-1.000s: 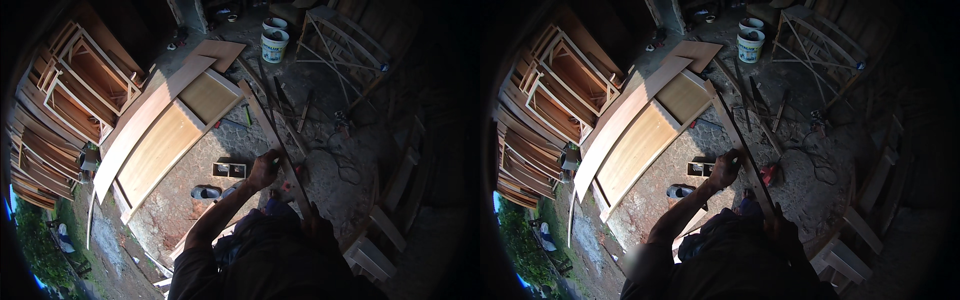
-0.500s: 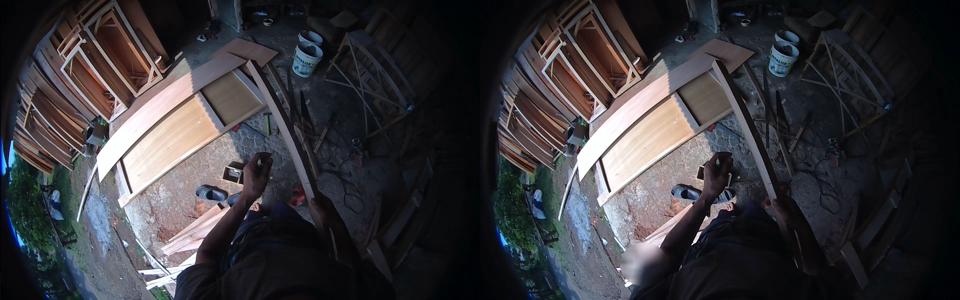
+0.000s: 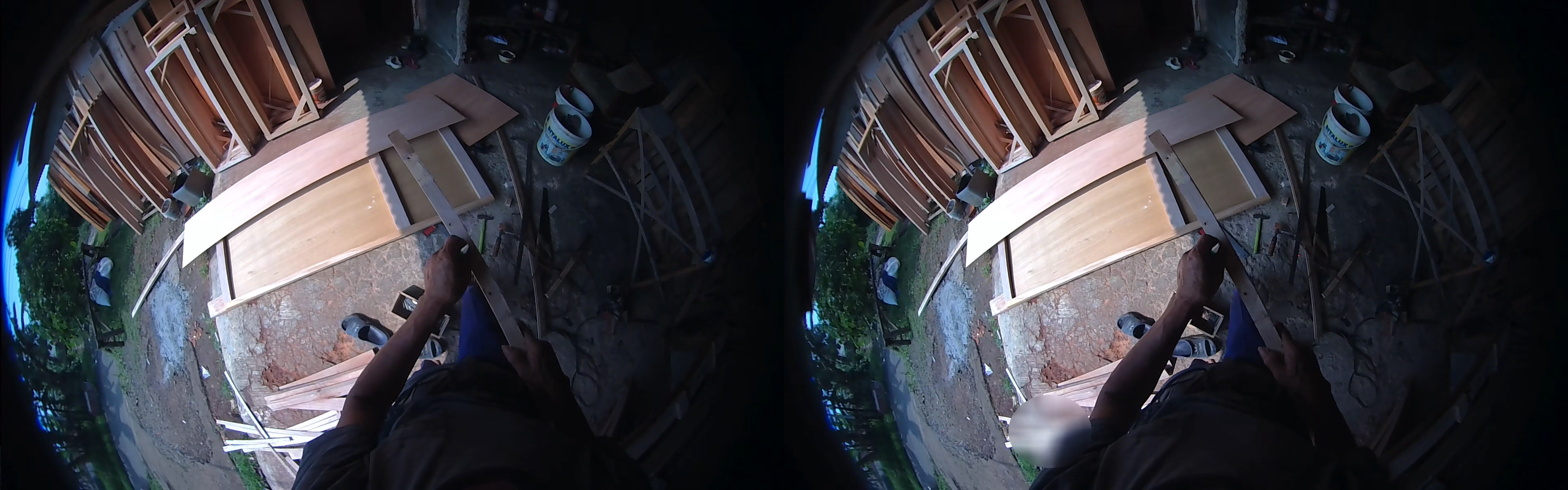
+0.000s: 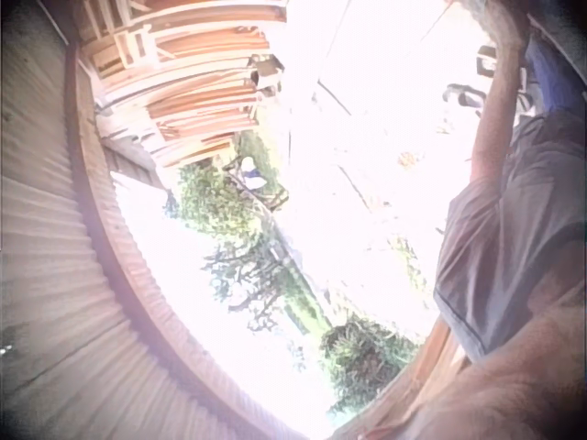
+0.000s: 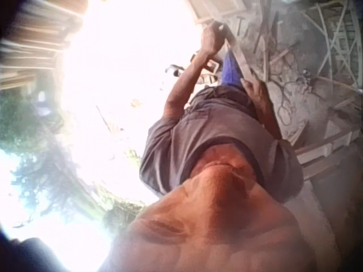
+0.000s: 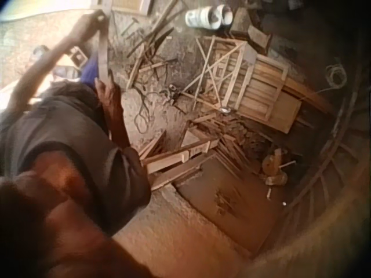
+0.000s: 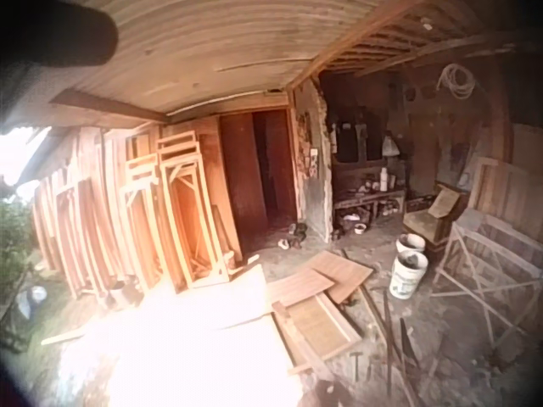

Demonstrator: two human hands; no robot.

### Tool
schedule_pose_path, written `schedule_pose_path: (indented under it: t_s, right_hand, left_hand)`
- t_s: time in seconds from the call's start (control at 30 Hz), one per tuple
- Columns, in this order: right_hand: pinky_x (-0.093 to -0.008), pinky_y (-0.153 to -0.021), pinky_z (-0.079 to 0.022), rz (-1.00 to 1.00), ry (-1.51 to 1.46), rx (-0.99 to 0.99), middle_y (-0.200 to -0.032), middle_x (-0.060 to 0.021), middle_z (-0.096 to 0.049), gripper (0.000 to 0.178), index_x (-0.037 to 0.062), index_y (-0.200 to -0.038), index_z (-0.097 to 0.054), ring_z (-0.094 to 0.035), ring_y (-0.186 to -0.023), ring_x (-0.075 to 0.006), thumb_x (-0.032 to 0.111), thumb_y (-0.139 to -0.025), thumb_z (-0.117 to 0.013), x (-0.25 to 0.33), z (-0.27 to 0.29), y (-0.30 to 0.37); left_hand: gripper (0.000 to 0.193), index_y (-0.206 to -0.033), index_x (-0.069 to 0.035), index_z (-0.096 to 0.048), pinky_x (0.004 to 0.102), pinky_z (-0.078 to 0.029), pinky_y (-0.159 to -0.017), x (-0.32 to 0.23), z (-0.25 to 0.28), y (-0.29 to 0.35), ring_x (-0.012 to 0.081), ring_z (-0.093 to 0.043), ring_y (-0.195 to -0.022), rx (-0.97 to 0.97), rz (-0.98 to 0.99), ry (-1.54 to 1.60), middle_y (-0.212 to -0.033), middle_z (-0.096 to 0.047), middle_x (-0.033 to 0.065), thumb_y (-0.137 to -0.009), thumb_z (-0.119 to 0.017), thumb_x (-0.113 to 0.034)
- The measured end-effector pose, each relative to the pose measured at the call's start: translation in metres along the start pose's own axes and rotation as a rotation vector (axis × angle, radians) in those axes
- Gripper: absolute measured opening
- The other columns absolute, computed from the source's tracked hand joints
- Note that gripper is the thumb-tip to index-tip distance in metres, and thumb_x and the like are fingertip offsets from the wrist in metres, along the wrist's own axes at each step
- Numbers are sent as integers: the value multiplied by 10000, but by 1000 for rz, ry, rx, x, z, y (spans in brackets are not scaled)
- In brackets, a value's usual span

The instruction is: The person hammers nails into a wooden frame using a hammer, then places a large plywood sheet on top and marks it with a pencil. They continue to hammer nails along the frame edges to secure the plywood.

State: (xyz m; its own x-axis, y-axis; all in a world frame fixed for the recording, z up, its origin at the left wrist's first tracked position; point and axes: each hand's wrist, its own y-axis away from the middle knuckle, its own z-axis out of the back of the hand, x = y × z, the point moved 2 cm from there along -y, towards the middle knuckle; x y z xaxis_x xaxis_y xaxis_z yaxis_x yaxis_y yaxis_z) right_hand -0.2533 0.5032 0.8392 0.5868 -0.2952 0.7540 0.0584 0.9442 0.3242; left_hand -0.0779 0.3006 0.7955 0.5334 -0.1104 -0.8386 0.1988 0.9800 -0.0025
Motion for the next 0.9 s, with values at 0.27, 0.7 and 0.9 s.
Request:
schedule_pose_path:
  t_s: [0.27,0.7,0.9]
  right_hand:
    - [-500,-873,-535,232,198,110,-1141,-288,-672,606,4,-1371,-456,-653,-1086,-473,306,-904,-698,-52,24,-164]
    - [-496,-850,-533,301,608,-2,-1252,-195,-591,756,155,-1524,-420,-642,-1043,-399,220,-832,-715,-34,117,-337]
    - [-505,-798,-509,520,815,-129,-1090,-179,-586,806,190,-1516,-466,-609,-965,-392,144,-760,-742,-55,103,-387]
  left_hand:
    - [238,-1057,-65,-617,508,-551,-697,60,-18,-121,438,-698,-823,-75,-189,-86,-900,-703,201,-879,-707,-194]
    - [587,-1260,6,-496,437,-536,-744,60,-73,-249,269,-697,-876,-529,232,279,-1002,-698,153,-953,-675,-462]
    - [522,-1147,19,-607,358,-551,-703,64,-49,-300,206,-685,-833,-166,523,1001,-972,-708,126,-990,-599,-478]
